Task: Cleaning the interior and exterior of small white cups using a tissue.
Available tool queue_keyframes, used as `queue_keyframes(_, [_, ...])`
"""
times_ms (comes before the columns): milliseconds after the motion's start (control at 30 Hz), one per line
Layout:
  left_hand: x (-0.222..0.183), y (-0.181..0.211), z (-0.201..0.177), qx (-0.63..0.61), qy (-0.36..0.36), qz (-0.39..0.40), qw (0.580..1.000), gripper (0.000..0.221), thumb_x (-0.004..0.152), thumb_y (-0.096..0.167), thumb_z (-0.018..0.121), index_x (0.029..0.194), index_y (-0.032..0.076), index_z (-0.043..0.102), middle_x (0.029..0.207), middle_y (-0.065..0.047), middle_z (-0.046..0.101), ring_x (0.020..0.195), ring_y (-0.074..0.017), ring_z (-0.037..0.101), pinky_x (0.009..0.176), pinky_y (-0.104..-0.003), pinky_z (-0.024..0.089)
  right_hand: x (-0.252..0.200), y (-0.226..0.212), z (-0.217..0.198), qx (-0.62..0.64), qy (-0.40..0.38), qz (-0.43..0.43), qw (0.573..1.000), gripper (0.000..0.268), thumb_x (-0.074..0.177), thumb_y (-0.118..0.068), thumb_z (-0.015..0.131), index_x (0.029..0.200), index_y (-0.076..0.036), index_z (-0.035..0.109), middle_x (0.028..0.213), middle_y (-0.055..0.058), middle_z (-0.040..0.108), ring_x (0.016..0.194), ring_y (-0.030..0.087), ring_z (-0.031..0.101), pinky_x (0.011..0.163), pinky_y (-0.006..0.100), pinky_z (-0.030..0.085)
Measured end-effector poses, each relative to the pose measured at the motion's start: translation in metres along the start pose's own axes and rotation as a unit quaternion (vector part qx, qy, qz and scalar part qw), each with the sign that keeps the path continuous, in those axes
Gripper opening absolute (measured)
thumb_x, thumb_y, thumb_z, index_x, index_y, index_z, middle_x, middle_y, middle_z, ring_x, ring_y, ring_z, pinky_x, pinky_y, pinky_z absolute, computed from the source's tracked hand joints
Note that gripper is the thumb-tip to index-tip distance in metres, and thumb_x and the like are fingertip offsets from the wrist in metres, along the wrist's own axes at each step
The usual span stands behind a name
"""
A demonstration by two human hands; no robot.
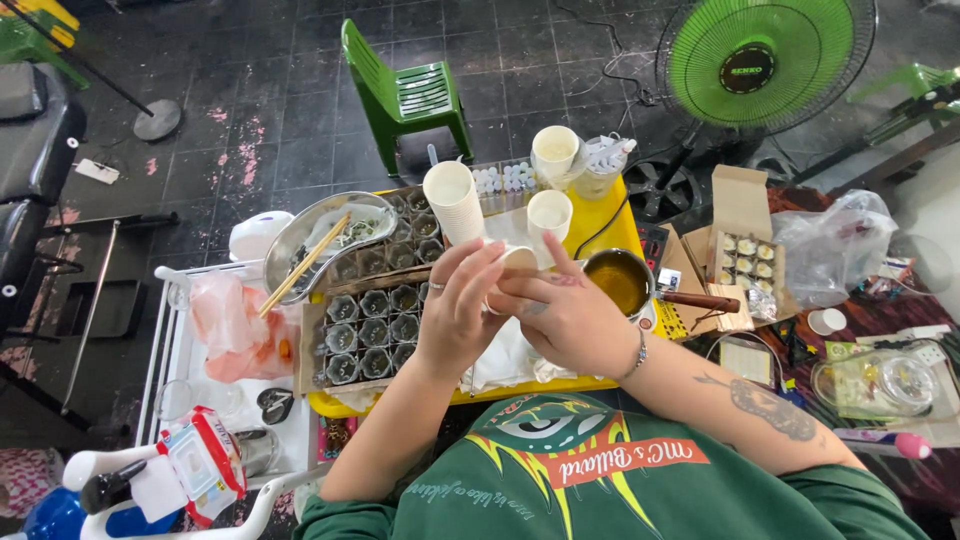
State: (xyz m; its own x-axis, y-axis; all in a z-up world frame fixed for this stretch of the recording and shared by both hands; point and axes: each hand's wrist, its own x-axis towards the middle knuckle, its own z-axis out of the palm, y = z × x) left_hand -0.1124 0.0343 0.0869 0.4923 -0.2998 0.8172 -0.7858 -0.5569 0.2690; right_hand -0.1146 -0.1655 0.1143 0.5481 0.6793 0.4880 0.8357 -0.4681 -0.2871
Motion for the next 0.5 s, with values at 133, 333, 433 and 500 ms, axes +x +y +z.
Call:
queue_keyframes(133, [-0.001, 0.003, 0.003, 0.009, -0.003, 0.014, 1.000, 0.073, 0.084, 0.004, 0.086, 0.140, 0.010, 0.041, 0.143, -0.011, 0.059, 0.127, -0.0353, 0.060, 0.110, -0.044, 0.050, -0.005, 0.001, -0.006, 0.116, 0.012, 0.041, 0.992, 0.042, 0.078, 0.003, 0.066, 0.117, -0.012, 0.071, 0.113, 0.003, 0.070, 0.112, 0.024, 0.068, 0.126, 0.058, 0.023])
queue_keyframes(333, [-0.006, -0.010, 0.010, 0.034, -0.020, -0.075, 0.996, 0.071, 0.079, 0.005, 0.086, 0.136, 0.008, 0.044, 0.141, -0.012, 0.060, 0.133, -0.0370, 0.057, 0.113, -0.048, 0.048, -0.055, 0.024, -0.023, 0.294, 0.116, 0.136, 0.939, 0.033, 0.082, 0.010, 0.051, 0.102, -0.007, 0.070, 0.096, 0.006, 0.070, 0.100, 0.022, 0.069, 0.128, 0.050, 0.034])
queue_keyframes(433, [-0.025, -0.027, 0.023, 0.009, -0.055, -0.080, 0.995, 0.072, 0.077, 0.003, 0.085, 0.135, 0.010, 0.043, 0.146, -0.012, 0.057, 0.144, -0.0356, 0.050, 0.124, -0.054, 0.037, -0.088, 0.038, -0.019, 0.311, 0.157, 0.188, 0.918, 0.029, 0.085, 0.008, 0.049, 0.098, -0.008, 0.069, 0.093, 0.004, 0.068, 0.094, 0.019, 0.067, 0.128, 0.044, 0.041])
queue_keyframes(500, [-0.037, -0.035, 0.033, -0.022, -0.087, -0.086, 0.992, 0.072, 0.079, 0.003, 0.085, 0.136, 0.011, 0.042, 0.148, -0.009, 0.054, 0.149, -0.0342, 0.045, 0.127, -0.055, 0.029, -0.095, 0.034, -0.017, 0.272, 0.047, 0.289, 0.917, 0.026, 0.088, -0.004, 0.060, 0.111, -0.009, 0.071, 0.100, 0.006, 0.067, 0.091, 0.021, 0.065, 0.109, 0.039, 0.047])
